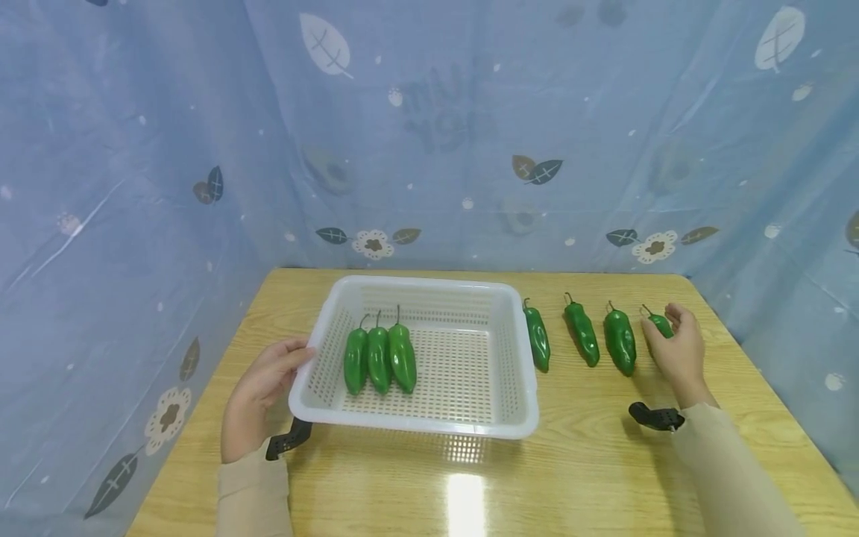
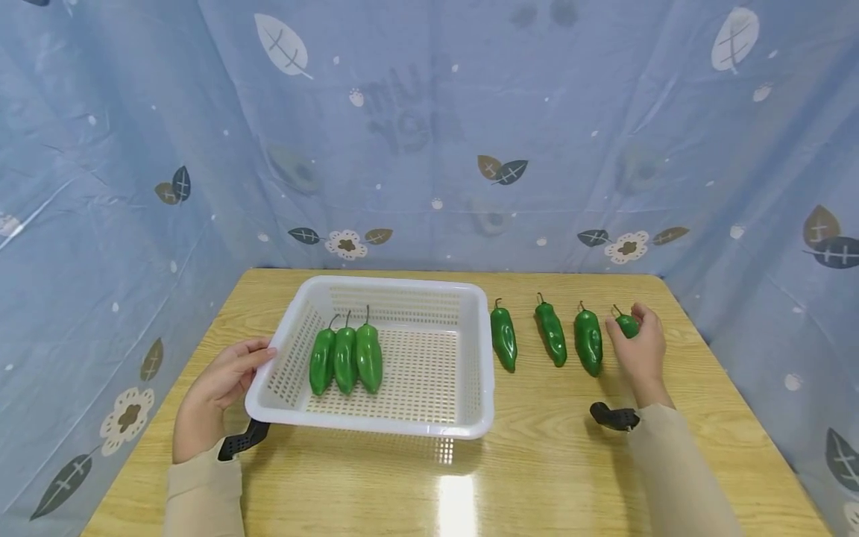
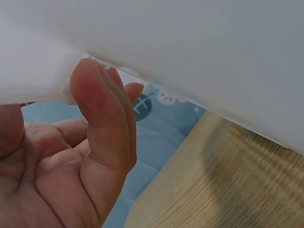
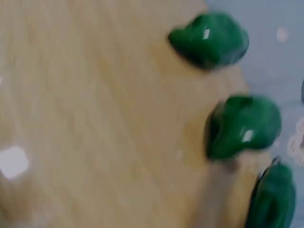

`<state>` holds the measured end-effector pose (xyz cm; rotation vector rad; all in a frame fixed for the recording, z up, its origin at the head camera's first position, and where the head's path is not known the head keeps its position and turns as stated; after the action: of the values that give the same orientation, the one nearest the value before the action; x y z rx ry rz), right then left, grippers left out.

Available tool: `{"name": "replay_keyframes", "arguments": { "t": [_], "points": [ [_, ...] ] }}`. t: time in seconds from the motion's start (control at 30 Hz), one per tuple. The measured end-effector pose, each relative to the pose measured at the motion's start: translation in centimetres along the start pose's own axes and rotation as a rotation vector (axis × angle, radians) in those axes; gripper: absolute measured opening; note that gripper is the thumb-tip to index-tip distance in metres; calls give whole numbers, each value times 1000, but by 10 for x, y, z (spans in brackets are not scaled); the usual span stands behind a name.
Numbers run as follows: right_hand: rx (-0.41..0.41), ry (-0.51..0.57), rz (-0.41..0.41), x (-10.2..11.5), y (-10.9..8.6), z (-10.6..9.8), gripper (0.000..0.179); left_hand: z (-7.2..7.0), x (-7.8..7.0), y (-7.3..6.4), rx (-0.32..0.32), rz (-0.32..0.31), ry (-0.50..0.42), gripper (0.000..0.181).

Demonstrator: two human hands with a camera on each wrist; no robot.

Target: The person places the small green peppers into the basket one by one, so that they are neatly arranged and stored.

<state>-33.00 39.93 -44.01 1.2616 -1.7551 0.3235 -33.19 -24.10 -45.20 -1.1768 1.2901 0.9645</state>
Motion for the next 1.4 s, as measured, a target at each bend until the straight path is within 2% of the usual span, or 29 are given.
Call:
{"name": "replay_keyframes", "arguments": {
  "t": [0.17, 0.4, 0.6, 0.77, 0.97, 1.23, 1.4],
  "points": [
    [-3, -33, 22, -26, -5, -7, 71, -1, 3, 1, -12, -16, 0, 51],
    [93, -64, 73, -55, -4, 2, 82, -3, 3, -3, -3, -3, -4, 52],
    [118, -103, 82, -70, 3, 5, 87, -4, 1, -4, 10, 19, -20, 51],
    [151, -146, 88, -71, 3, 8, 89, -4, 3, -3, 9, 10, -22, 50],
    [147, -209, 55, -67, 4, 12, 90, -3, 5, -2, 1, -4, -18, 51],
    [107, -270, 3, -69, 5, 14, 80, -1, 3, -2, 3, -5, -23, 52],
    [74, -269, 14, -69, 5, 12, 74, -2, 3, 0, 2, 1, -5, 50]
  ]
}}
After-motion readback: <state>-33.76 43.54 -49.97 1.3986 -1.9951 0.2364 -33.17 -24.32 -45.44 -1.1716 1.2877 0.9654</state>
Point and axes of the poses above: each hand's wrist, its own y-axis towards the middle knuckle, its own z-axis out of the palm, x = y × z, the point moved 9 cm from there along y, towards the middle knuckle, and after that the axes turned 8 degrees about -x, right-handed, at the moved point
